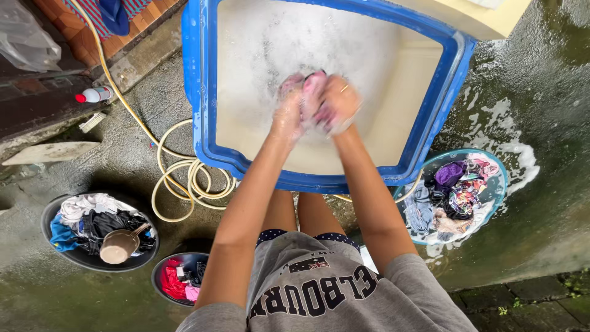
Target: The person washes clothes in a small top-load washing machine, rinses them in plastic basins, and wrings them out by hand.
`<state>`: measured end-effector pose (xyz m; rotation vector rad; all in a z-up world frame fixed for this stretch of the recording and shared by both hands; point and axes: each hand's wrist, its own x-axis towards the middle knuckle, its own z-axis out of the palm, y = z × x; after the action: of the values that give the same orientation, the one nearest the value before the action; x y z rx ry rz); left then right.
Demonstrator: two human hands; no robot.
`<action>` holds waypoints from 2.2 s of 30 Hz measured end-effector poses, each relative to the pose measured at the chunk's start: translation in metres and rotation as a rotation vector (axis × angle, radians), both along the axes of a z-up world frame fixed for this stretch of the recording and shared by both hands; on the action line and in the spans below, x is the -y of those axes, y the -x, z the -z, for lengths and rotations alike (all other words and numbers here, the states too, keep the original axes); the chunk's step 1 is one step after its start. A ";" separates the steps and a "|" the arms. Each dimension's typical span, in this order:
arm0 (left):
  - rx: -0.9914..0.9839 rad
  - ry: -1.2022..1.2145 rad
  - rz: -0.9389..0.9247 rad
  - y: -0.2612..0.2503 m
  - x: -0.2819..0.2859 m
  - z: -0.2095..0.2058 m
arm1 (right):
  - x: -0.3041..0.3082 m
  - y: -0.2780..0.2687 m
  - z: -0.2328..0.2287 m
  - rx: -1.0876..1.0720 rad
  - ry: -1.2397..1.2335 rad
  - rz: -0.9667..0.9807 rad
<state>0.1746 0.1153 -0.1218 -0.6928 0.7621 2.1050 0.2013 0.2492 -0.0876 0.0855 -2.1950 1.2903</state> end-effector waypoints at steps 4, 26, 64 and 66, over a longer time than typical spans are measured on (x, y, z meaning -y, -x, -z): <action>-0.348 0.511 0.422 0.037 0.025 0.012 | -0.046 0.014 -0.005 0.576 -0.366 0.485; -1.628 0.814 0.966 0.061 0.049 -0.047 | -0.043 0.018 -0.106 0.904 -0.108 -0.382; -1.617 0.364 0.088 -0.008 -0.016 -0.165 | -0.004 -0.026 -0.153 0.161 1.674 0.154; -1.305 0.427 0.283 -0.009 -0.007 -0.178 | -0.011 -0.031 -0.165 0.110 1.295 0.457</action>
<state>0.1840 0.1226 0.0564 0.7140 1.8746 1.9491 0.2323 0.2605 0.0778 -0.9222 -0.9752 2.1343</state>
